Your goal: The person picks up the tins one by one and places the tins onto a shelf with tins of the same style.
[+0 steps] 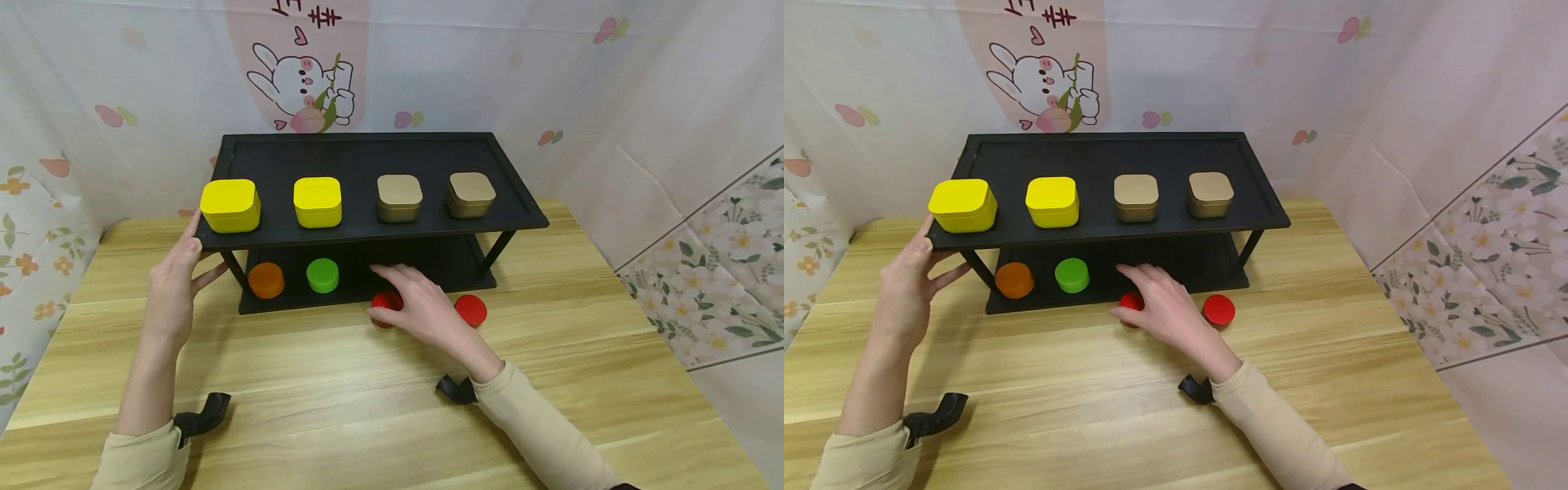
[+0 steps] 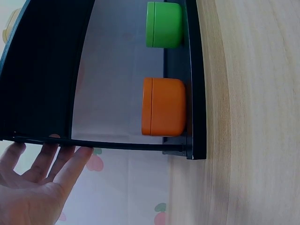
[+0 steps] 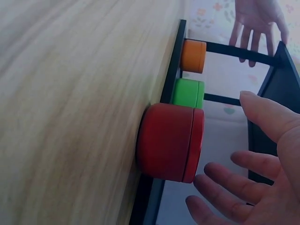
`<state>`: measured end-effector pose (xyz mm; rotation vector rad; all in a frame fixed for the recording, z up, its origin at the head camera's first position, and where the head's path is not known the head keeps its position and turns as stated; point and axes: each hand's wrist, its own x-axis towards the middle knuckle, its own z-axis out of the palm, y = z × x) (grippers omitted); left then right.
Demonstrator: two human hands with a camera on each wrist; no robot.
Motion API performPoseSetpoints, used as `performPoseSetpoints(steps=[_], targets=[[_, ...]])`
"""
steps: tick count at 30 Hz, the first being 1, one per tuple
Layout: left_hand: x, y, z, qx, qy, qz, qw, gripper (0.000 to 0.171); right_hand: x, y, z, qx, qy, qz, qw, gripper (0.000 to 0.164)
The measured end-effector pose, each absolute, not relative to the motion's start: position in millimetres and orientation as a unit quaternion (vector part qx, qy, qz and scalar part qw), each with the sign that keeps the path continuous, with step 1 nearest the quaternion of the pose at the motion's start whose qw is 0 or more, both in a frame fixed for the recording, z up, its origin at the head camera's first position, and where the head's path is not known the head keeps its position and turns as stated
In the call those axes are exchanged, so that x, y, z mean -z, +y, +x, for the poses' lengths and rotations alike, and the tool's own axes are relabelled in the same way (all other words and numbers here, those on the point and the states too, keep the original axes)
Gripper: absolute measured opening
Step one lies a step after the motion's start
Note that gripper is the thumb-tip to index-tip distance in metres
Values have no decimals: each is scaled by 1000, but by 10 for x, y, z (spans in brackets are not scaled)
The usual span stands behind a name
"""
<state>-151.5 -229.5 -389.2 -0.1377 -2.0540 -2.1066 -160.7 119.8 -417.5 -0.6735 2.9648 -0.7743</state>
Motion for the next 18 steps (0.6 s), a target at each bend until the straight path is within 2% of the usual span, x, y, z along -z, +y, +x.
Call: performPoseSetpoints(steps=[18], targets=[[3904,-2298,-1512,719,-686,-52,100,47,4268,1323,-1493,223,950,-221,-3,70]])
